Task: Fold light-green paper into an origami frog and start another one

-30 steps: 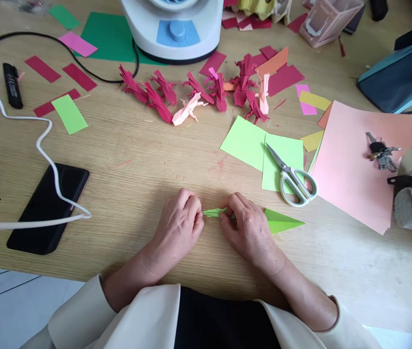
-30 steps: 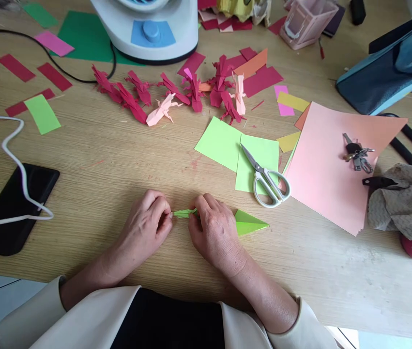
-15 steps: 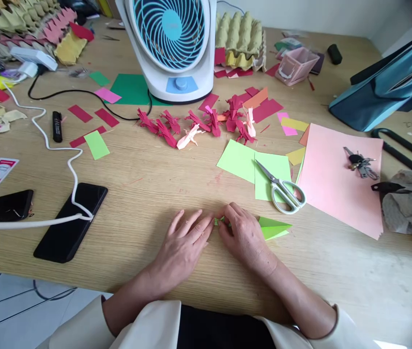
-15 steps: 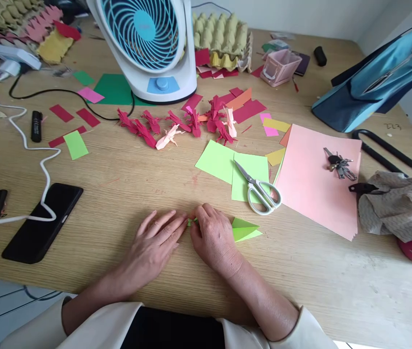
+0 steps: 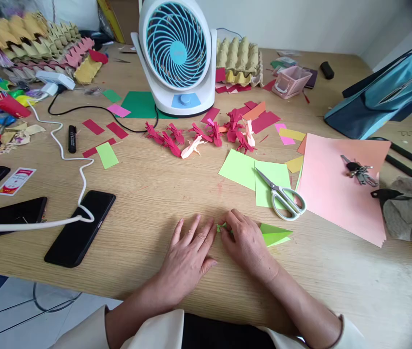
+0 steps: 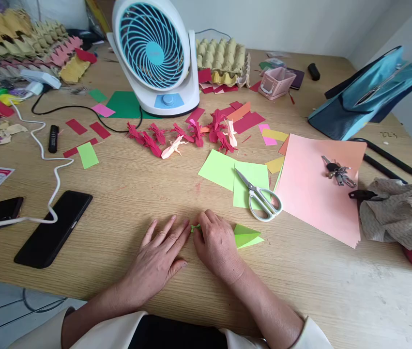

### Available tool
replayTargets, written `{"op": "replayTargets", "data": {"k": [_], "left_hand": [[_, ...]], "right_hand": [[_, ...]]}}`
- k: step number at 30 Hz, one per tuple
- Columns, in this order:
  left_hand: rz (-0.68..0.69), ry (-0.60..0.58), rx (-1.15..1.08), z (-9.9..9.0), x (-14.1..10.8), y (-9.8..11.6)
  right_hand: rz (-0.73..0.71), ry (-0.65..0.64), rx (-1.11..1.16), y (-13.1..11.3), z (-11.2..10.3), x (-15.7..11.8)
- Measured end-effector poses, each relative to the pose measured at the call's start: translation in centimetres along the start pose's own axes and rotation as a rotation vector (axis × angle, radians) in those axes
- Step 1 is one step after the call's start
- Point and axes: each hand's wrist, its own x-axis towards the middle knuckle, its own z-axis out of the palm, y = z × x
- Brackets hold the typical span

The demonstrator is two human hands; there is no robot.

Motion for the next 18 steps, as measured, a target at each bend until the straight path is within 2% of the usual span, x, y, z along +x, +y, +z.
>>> {"op": "replayTargets", "data": {"k": [10, 18], "left_hand": [[-0.023, 0.033, 0.008, 0.05, 0.0, 0.55], [-0.032, 0.012, -0.006, 0.43, -0.25, 0.47]], "right_hand": [[0.019, 0.0, -0.013, -0.02, 0.13, 0.03], [0.01, -0.025, -0.015, 0.13, 0.15, 0.03]]}}
